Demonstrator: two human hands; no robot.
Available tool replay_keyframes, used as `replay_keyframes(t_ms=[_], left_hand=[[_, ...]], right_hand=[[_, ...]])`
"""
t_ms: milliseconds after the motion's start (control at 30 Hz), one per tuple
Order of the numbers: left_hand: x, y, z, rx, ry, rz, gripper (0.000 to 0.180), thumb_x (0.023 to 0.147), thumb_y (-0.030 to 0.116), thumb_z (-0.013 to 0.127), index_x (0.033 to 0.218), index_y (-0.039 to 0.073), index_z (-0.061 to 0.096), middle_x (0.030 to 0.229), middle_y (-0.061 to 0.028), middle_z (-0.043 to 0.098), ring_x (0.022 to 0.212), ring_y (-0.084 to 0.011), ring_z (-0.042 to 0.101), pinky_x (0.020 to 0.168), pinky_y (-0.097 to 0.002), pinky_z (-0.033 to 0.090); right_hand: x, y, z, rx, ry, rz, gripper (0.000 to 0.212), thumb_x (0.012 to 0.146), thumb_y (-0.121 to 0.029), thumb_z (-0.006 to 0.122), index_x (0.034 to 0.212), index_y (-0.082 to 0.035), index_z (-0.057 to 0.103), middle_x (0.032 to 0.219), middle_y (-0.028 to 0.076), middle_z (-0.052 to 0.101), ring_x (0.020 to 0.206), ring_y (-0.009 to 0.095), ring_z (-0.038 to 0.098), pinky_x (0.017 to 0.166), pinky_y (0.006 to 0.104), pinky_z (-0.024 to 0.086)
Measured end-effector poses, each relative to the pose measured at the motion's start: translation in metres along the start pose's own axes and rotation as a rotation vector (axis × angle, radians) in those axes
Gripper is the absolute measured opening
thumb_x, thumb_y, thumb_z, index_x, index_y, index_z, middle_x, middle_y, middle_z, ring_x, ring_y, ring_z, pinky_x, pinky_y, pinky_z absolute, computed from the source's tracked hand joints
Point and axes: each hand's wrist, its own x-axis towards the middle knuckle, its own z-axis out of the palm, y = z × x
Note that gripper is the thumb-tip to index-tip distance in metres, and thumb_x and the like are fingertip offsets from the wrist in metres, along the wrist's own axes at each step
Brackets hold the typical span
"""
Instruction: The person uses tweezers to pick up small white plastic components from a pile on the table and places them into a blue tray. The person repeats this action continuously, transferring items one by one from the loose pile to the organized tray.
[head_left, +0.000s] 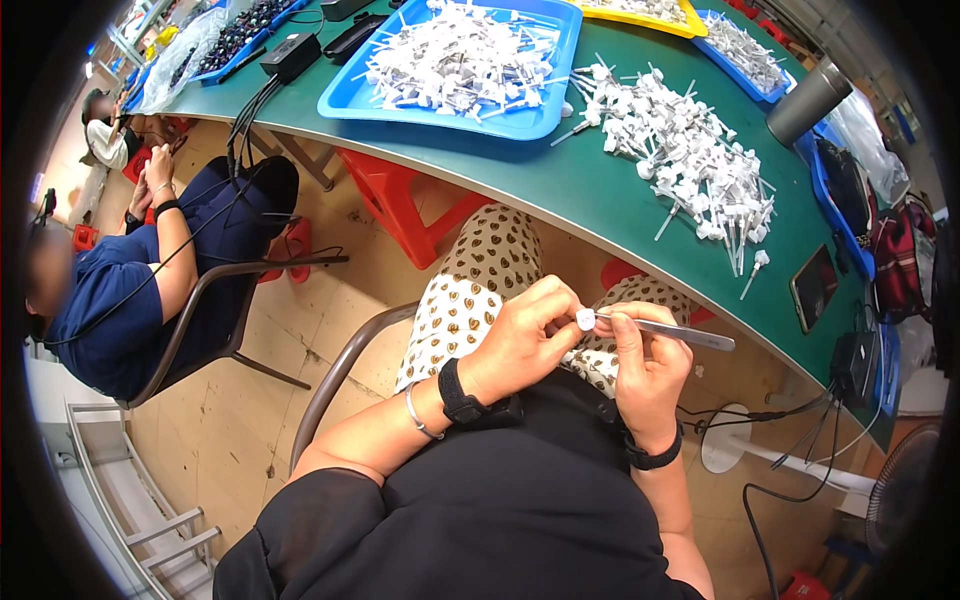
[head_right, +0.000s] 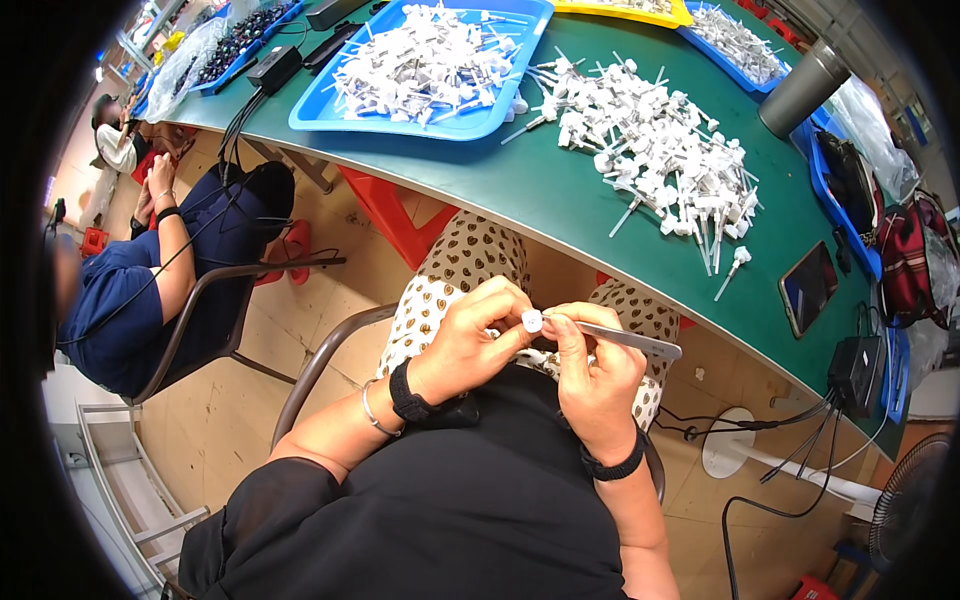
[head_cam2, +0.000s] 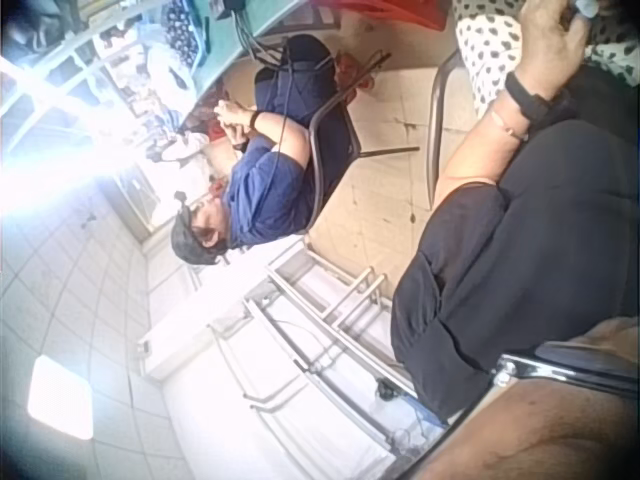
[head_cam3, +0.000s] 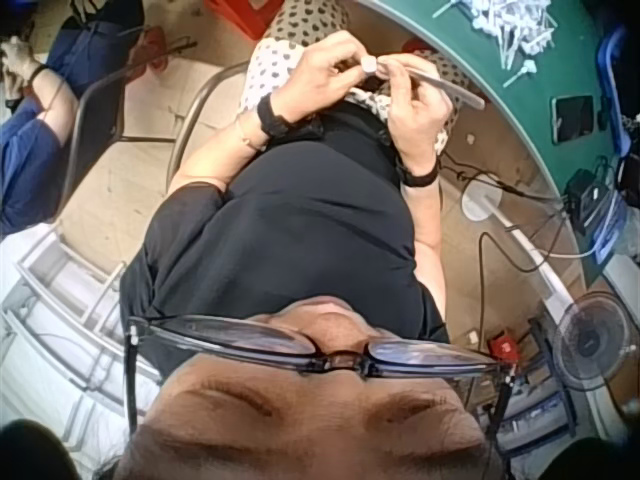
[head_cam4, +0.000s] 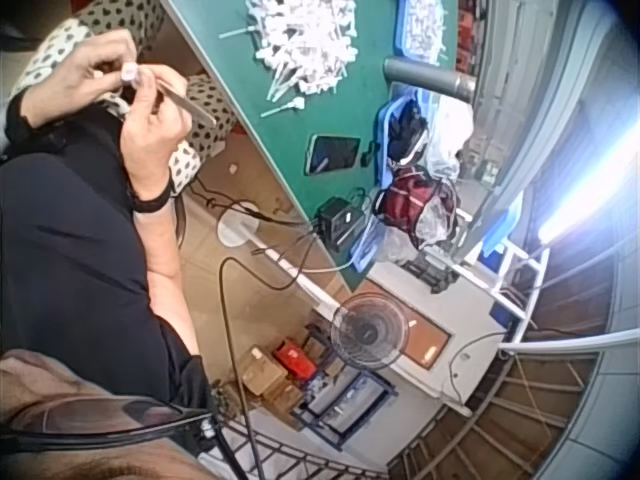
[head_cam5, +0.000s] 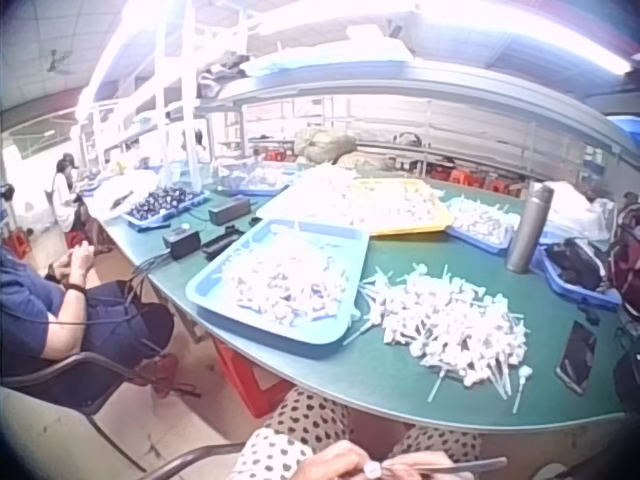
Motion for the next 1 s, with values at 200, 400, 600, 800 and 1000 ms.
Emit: replay_keyframes(t_ms=[200,400,600,800,1000], left_hand=[[0.000,-0.002,0.002,0.004,0.006,0.013,0.009,0.087,-0.001,0.070,0.091,0.001,0.062,0.088,-0.0067,0.057,0.071,-0.0181,0.061,0.061,-0.0307,0.050],[-0.001,-0.001,-0.002,0.026,-0.015,0.040,0.007,0.088,0.001,0.071,0.090,0.002,0.064,0.087,-0.0077,0.058,0.072,-0.0213,0.061,0.062,-0.0319,0.050],[-0.002,-0.006,0.002,-0.071,-0.025,0.004,0.008,0.088,0.000,0.072,0.091,0.001,0.065,0.087,-0.0054,0.059,0.073,-0.0160,0.062,0.062,-0.0295,0.050],[0.003,0.007,-0.005,-0.199,-0.011,-0.124,0.007,0.089,0.000,0.074,0.093,0.000,0.070,0.096,-0.0055,0.064,0.078,-0.0094,0.063,0.062,-0.0234,0.051],[0.068,0.048,-0.066,0.099,0.302,0.404,0.009,0.084,-0.003,0.074,0.090,0.003,0.070,0.086,-0.0064,0.068,0.081,-0.0197,0.065,0.074,-0.0311,0.052]], right_hand=[[-0.001,0.005,0.000,-0.142,-0.019,-0.114,0.005,0.096,-0.001,0.066,0.099,0.003,0.067,0.091,0.010,0.072,0.078,0.018,0.070,0.069,0.0288,0.057],[0.008,-0.004,-0.009,-0.314,-0.181,-0.235,0.005,0.095,-0.001,0.066,0.098,0.003,0.067,0.091,0.009,0.071,0.076,0.019,0.068,0.066,0.0298,0.055],[0.006,-0.003,-0.016,0.107,-0.128,0.163,0.010,0.097,0.000,0.064,0.104,0.007,0.066,0.099,0.010,0.070,0.085,0.016,0.072,0.075,0.0276,0.060],[0.006,-0.012,-0.019,0.149,0.049,-0.025,0.012,0.097,0.000,0.064,0.106,0.008,0.065,0.104,0.012,0.069,0.086,0.017,0.071,0.079,0.0294,0.061],[0.008,-0.013,-0.025,0.161,0.116,0.011,0.014,0.100,-0.004,0.062,0.108,0.006,0.064,0.100,0.012,0.069,0.086,0.016,0.071,0.078,0.0291,0.061]])
